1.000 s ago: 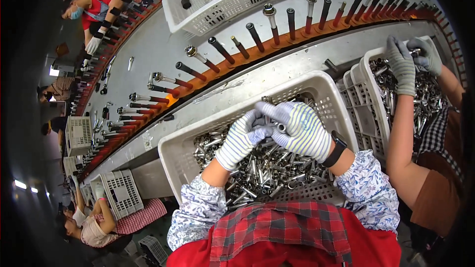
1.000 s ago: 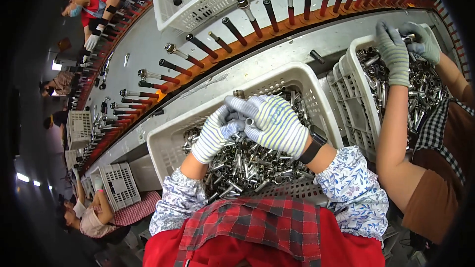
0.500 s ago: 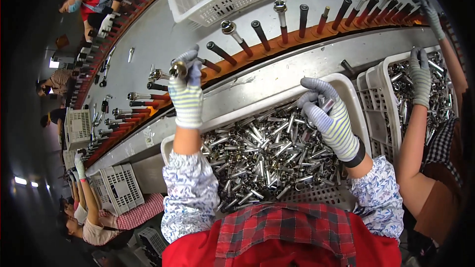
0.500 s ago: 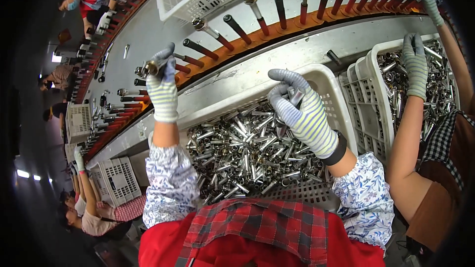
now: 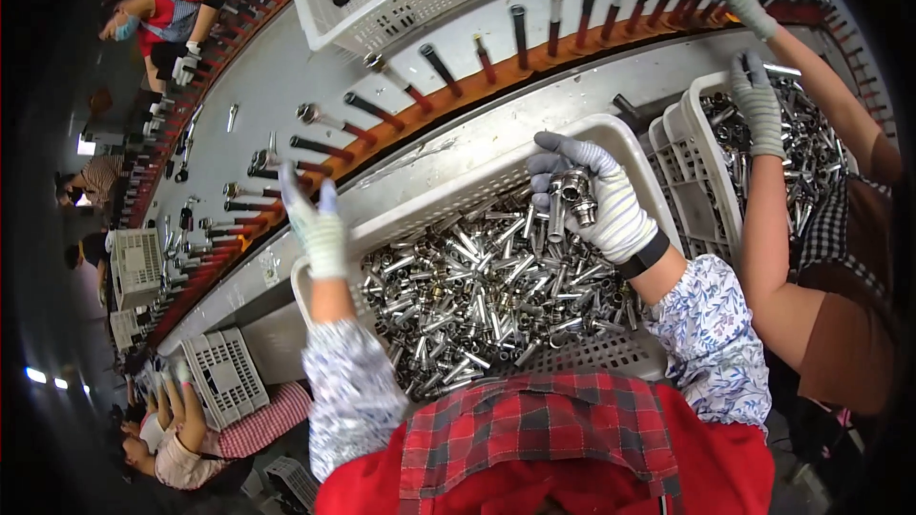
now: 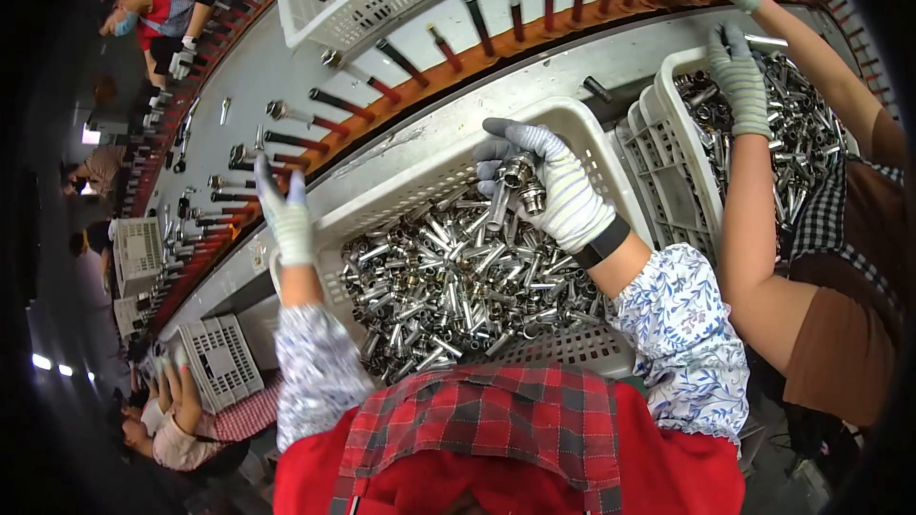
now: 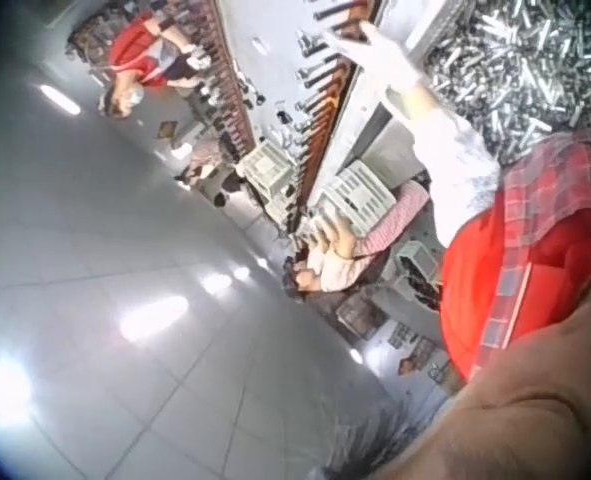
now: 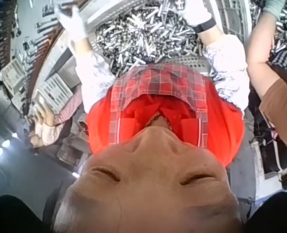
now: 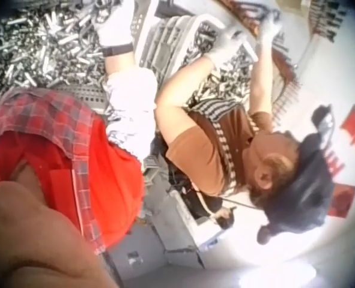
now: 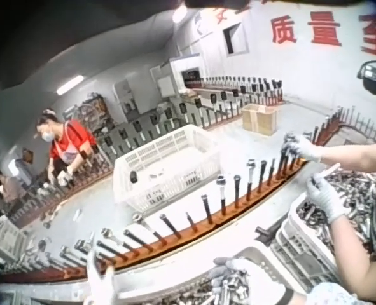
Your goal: The person picks small metal components by hand from a plastic bin and places them onto an assembly rack.
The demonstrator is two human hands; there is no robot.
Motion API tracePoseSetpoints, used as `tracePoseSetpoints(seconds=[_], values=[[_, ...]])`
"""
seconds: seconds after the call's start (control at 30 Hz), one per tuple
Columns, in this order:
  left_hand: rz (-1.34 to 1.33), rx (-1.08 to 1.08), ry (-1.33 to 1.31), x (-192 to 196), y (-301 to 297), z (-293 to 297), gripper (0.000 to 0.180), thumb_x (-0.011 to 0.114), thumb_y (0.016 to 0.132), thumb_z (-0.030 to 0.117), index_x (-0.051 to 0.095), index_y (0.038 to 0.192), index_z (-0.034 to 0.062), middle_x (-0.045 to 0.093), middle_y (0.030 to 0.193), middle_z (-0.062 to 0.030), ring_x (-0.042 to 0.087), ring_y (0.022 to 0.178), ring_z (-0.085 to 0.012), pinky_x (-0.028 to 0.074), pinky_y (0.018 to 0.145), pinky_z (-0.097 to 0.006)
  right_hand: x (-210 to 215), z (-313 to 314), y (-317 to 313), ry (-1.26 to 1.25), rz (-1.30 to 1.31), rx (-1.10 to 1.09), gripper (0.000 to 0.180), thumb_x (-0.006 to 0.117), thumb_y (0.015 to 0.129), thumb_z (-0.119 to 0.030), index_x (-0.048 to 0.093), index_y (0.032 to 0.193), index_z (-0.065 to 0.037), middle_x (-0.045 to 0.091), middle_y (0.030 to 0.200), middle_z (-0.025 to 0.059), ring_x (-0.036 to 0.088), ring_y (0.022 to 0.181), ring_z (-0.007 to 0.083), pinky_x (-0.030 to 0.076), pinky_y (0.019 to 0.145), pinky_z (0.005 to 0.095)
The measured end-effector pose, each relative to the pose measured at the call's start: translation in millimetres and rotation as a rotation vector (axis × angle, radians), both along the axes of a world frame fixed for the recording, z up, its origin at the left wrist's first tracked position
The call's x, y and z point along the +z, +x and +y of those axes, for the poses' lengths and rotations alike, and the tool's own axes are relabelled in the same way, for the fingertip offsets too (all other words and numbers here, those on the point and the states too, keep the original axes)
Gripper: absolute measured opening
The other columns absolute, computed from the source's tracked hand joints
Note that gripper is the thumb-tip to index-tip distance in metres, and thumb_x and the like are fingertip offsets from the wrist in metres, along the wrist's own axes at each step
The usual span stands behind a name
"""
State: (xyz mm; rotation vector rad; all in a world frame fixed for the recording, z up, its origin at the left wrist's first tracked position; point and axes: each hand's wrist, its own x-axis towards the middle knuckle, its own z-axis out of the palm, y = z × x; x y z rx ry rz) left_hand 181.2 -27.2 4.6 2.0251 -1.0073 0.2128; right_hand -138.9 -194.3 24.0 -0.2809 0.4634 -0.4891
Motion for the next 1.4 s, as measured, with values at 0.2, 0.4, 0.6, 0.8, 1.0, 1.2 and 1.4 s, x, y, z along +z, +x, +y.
tracePoseSetpoints(seconds=[0.2, 0.4, 0.6, 0.8, 1.0, 1.2, 1.4], values=[[-0.424, -0.935, 0.262, 73.0, -183.7, -21.7, 0.035, 0.065, 0.070, 0.009, 0.063, 0.104, 0.0178, 0.062, 0.082, -0.0042, 0.060, 0.066, -0.0208, 0.048, 0.053, -0.036, 6.5, 25.7, 11.4, 0.012, 0.031, 0.052, 0.037, 0.055, 0.089, -0.023, 0.051, 0.117, 0.002, 0.062, 0.105, 0.0160, 0.063, 0.094, 0.0259, 0.055, 0.082, 0.0355], [-0.109, -0.649, 0.412, 58.8, -176.6, -27.0, 0.021, 0.061, 0.079, 0.009, 0.058, 0.099, 0.0057, 0.062, 0.078, -0.0149, 0.061, 0.071, -0.0329, 0.049, 0.063, -0.040, -5.2, 34.2, 11.8, -0.061, 0.004, -0.076, 0.024, 0.056, 0.088, -0.013, 0.053, 0.109, -0.002, 0.062, 0.109, 0.0174, 0.062, 0.098, 0.0271, 0.051, 0.088, 0.0368], [-0.252, -0.533, 0.680, 45.0, -144.0, -21.0, 0.020, 0.054, 0.079, 0.013, 0.057, 0.097, 0.0047, 0.062, 0.087, -0.0136, 0.061, 0.077, -0.0304, 0.050, 0.067, -0.041, 19.0, 45.2, 25.7, -0.699, 0.233, 0.128, 0.013, 0.051, 0.086, 0.002, 0.052, 0.097, -0.005, 0.059, 0.116, 0.0141, 0.050, 0.066, 0.0011, 0.044, 0.056, 0.0152], [0.553, -0.363, -0.182, 63.9, -77.1, -24.9, 0.024, 0.059, 0.086, 0.008, 0.063, 0.110, 0.0041, 0.065, 0.110, -0.0101, 0.062, 0.091, -0.0161, 0.049, 0.082, -0.030, 15.9, 40.3, 16.4, -0.554, 0.153, 0.113, 0.014, 0.056, 0.089, -0.007, 0.050, 0.101, -0.004, 0.055, 0.120, 0.0231, 0.059, 0.108, 0.0286, 0.050, 0.089, 0.0320], [0.642, -0.104, -0.218, 26.2, 43.7, -43.1, 0.023, 0.059, 0.091, 0.014, 0.064, 0.109, 0.0003, 0.066, 0.107, -0.0096, 0.060, 0.100, -0.0154, 0.045, 0.090, -0.027, 14.6, 34.2, 20.9, -0.501, 0.171, 0.214, 0.031, 0.057, 0.091, -0.026, 0.046, 0.103, 0.001, 0.054, 0.119, 0.0265, 0.059, 0.107, 0.0321, 0.050, 0.089, 0.0364], [0.732, -0.149, -0.363, 10.6, 85.5, -12.1, 0.027, 0.060, 0.090, 0.016, 0.063, 0.111, -0.0007, 0.066, 0.106, -0.0095, 0.061, 0.097, -0.0175, 0.046, 0.089, -0.030, 5.6, 37.8, 19.8, -0.425, 0.135, 0.235, 0.032, 0.054, 0.093, -0.031, 0.050, 0.105, -0.002, 0.057, 0.116, 0.0223, 0.061, 0.103, 0.0284, 0.049, 0.088, 0.0363], [0.814, 0.098, -0.112, -18.6, 135.4, 54.4, 0.044, 0.066, 0.085, 0.022, 0.052, 0.122, 0.0034, 0.059, 0.110, -0.0074, 0.055, 0.097, -0.0158, 0.043, 0.087, -0.027, 17.5, 36.3, 21.8, -0.548, 0.188, 0.543, 0.055, 0.042, 0.093, -0.054, 0.053, 0.099, 0.000, 0.067, 0.082, 0.0144, 0.063, 0.062, 0.0185, 0.049, 0.056, 0.0284]])
